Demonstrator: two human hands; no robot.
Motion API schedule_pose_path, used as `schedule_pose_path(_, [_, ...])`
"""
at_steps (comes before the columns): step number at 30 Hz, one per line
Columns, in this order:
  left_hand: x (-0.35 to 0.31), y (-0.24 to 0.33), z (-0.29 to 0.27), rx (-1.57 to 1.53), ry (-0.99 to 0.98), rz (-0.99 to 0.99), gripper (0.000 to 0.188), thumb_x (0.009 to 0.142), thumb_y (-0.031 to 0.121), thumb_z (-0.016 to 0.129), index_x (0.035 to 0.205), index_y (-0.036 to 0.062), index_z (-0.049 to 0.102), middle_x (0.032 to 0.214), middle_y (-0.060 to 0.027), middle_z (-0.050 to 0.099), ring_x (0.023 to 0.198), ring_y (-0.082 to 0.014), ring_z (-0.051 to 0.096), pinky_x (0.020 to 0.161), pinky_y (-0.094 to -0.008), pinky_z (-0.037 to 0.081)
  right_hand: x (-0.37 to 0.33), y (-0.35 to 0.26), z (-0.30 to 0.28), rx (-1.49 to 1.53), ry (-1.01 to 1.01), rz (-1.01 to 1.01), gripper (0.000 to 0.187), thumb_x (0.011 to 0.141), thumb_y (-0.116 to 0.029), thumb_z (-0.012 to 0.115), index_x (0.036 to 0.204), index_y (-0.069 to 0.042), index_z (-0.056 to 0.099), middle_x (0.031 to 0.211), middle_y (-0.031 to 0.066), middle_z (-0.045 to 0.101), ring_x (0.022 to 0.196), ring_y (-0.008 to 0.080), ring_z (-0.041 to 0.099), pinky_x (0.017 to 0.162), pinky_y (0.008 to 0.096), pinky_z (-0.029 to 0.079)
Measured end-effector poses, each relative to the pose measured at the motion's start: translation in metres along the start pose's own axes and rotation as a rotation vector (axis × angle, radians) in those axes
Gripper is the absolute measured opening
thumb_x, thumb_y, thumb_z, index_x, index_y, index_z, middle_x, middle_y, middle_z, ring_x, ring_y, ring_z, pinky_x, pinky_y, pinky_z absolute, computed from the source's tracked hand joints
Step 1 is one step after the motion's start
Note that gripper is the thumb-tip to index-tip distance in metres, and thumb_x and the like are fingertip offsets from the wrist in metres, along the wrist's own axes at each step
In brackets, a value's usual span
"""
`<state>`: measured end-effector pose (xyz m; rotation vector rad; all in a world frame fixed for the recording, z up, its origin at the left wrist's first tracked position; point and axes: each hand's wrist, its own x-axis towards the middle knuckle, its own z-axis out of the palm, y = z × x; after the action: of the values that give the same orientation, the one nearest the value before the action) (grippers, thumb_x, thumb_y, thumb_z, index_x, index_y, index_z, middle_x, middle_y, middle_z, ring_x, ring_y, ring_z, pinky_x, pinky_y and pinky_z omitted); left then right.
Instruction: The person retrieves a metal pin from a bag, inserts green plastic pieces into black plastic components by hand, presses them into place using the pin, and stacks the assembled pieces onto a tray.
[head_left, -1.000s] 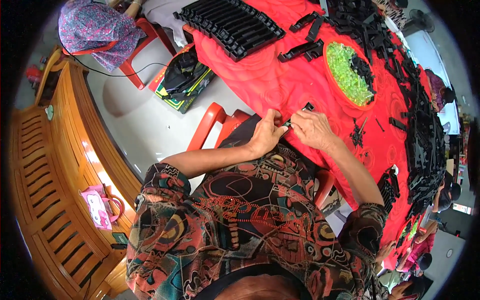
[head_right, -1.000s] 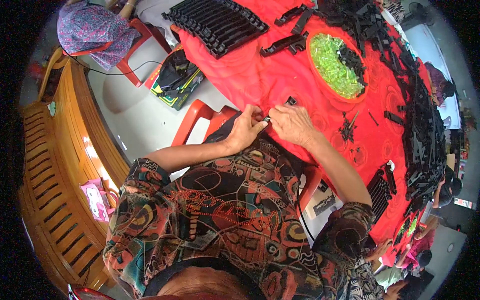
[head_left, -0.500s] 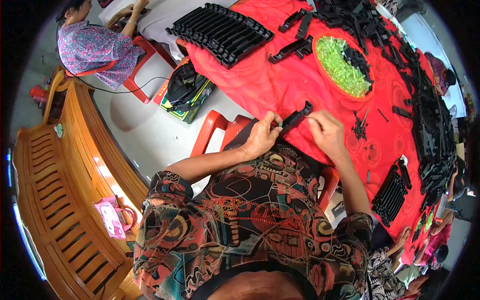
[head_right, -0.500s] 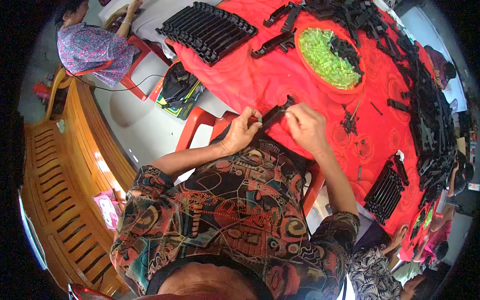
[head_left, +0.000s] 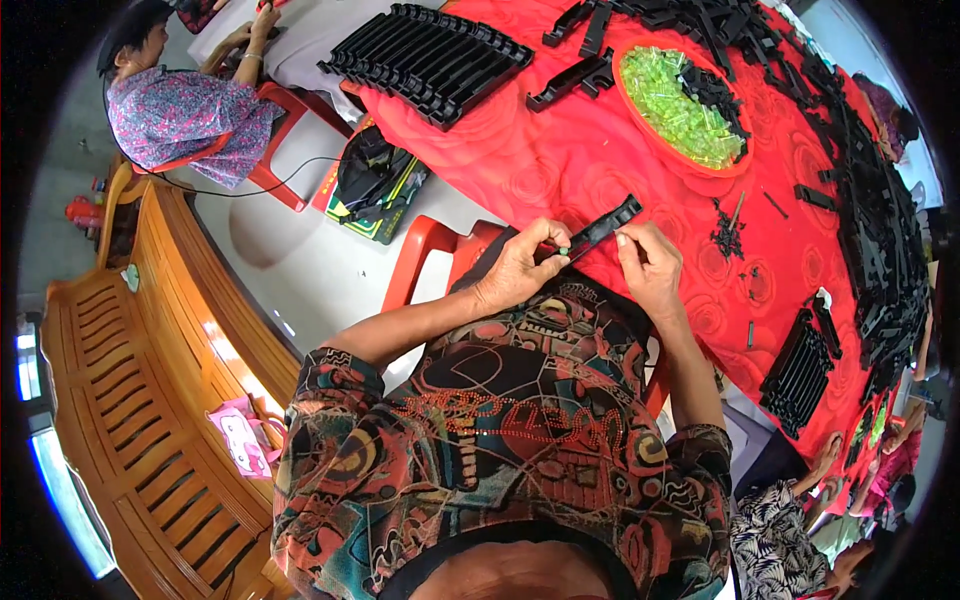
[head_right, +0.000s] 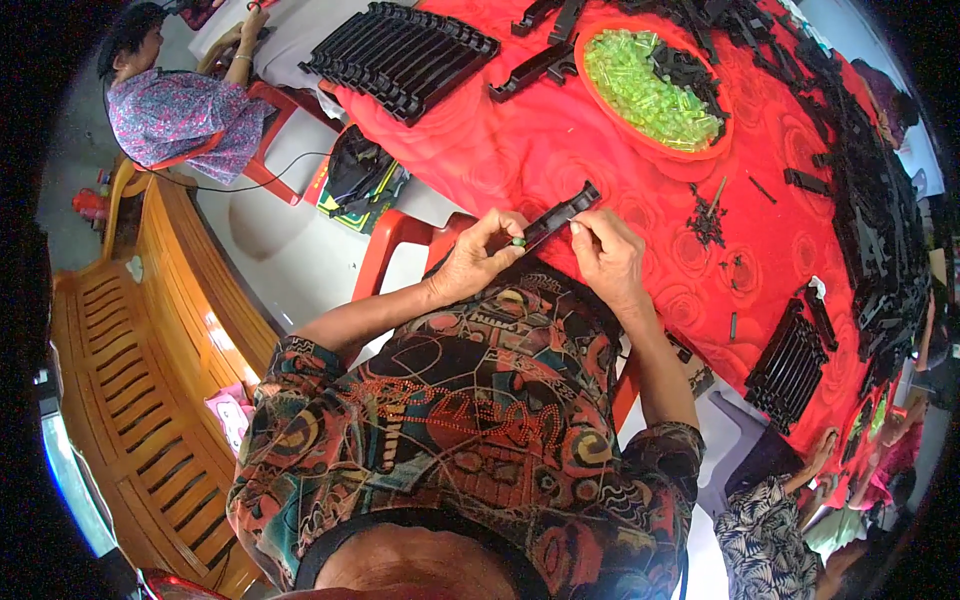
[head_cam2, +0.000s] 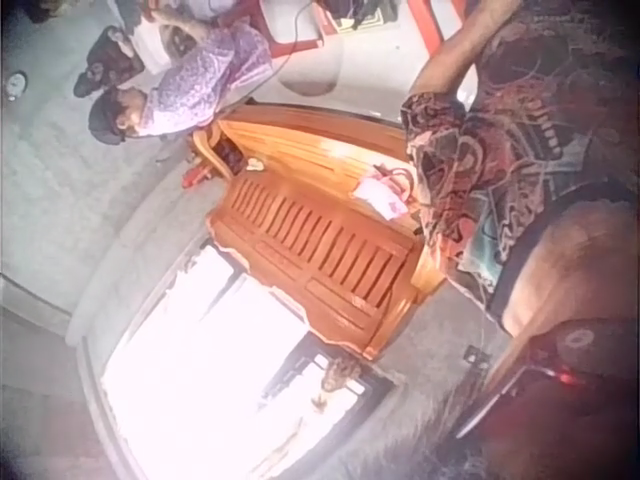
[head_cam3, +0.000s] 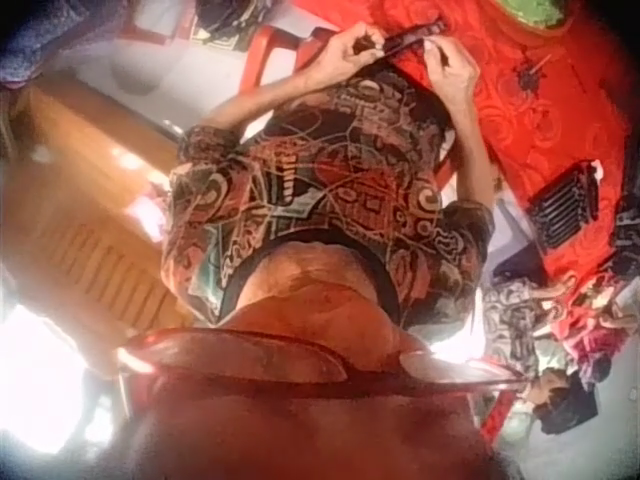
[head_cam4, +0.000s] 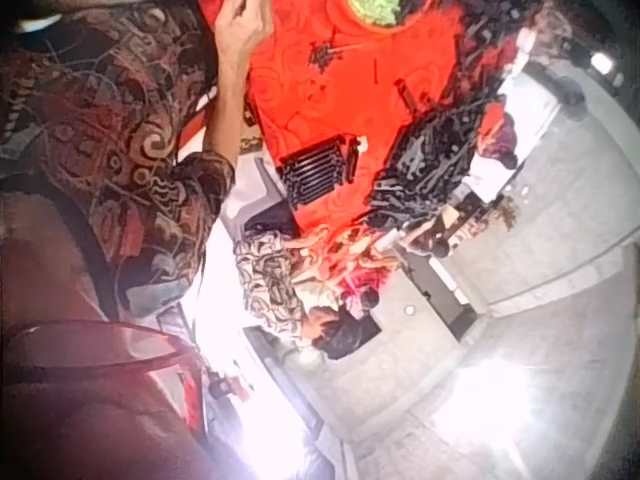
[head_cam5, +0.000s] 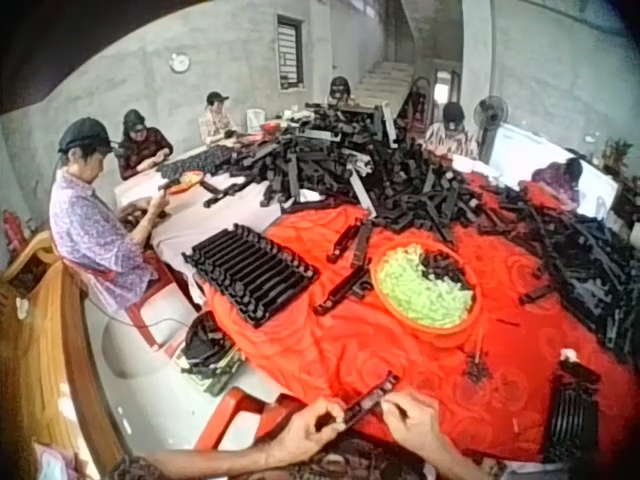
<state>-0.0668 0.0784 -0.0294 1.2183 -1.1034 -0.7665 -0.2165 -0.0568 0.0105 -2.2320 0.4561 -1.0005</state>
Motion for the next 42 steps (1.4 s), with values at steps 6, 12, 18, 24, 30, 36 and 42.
schedule_pose_path(6, [0.002,0.004,-0.001,0.057,-0.012,0.043,0.023,0.076,-0.006,0.061,0.096,0.0002,0.051,0.091,-0.0062,0.052,0.089,-0.0141,0.051,0.082,-0.0252,0.041,-0.011,-0.006,0.011,0.038,0.077,-0.039,0.006,0.076,0.002,0.06,0.081,0.0,0.059,0.065,0.008,0.054,0.049,0.0151,0.049,0.044,0.0264,0.037])
schedule_pose_path(12, [0.002,0.005,0.0,0.127,-0.016,0.054,0.022,0.076,-0.005,0.061,0.096,-0.0002,0.053,0.093,-0.0083,0.053,0.09,-0.0173,0.053,0.081,-0.0275,0.042,-0.027,-0.007,0.027,0.056,0.128,-0.135,0.014,0.073,0.004,0.061,0.085,-0.002,0.059,0.063,0.0102,0.052,0.052,0.0229,0.052,0.046,0.0314,0.04])
schedule_pose_path(18, [0.002,0.01,0.003,0.217,-0.024,0.076,0.023,0.075,-0.006,0.061,0.096,-0.0007,0.052,0.092,-0.0099,0.055,0.09,-0.0201,0.054,0.08,-0.0288,0.043,-0.015,-0.029,0.028,-0.187,0.015,-0.218,0.033,0.068,-0.004,0.067,0.101,-0.006,0.062,0.078,0.0066,0.053,0.062,0.0203,0.057,0.053,0.031,0.046])
schedule_pose_path(24, [0.003,-0.001,-0.001,0.156,-0.018,-0.012,0.023,0.075,-0.005,0.061,0.097,0.0002,0.055,0.093,-0.0061,0.056,0.092,-0.0151,0.053,0.084,-0.0271,0.042,-0.02,-0.022,0.034,-0.264,0.011,-0.352,0.037,0.068,0.0,0.062,0.105,-0.003,0.06,0.081,0.0069,0.052,0.06,0.0206,0.057,0.051,0.0302,0.047])
schedule_pose_path(30, [0.002,-0.002,-0.006,0.063,-0.027,-0.053,0.024,0.076,-0.01,0.059,0.096,0.002,0.054,0.095,-0.0026,0.056,0.092,-0.0114,0.051,0.084,-0.026,0.042,-0.018,-0.025,0.037,-0.244,0.005,-0.384,0.037,0.067,0.002,0.061,0.104,-0.001,0.058,0.082,0.0075,0.054,0.061,0.02,0.058,0.05,0.03,0.047])
schedule_pose_path(36, [0.008,0.019,-0.003,0.161,-0.139,0.006,0.027,0.076,-0.013,0.055,0.098,0.0025,0.053,0.101,-0.0031,0.053,0.097,-0.0121,0.05,0.086,-0.0259,0.04,-0.018,-0.022,0.037,-0.116,0.066,-0.29,0.024,0.069,0.003,0.065,0.09,-0.002,0.055,0.078,0.0085,0.053,0.057,0.023,0.057,0.045,0.0318,0.045])
schedule_pose_path(42, [0.014,0.011,-0.016,0.111,-0.002,-0.158,0.031,0.073,-0.01,0.053,0.102,0.0016,0.052,0.092,-0.0105,0.057,0.093,-0.0202,0.056,0.083,-0.0299,0.043,-0.021,-0.032,0.028,0.271,0.057,0.014,0.021,0.075,0.001,0.065,0.09,-0.003,0.051,0.073,0.0026,0.05,0.054,0.0092,0.048,0.046,0.0218,0.038])
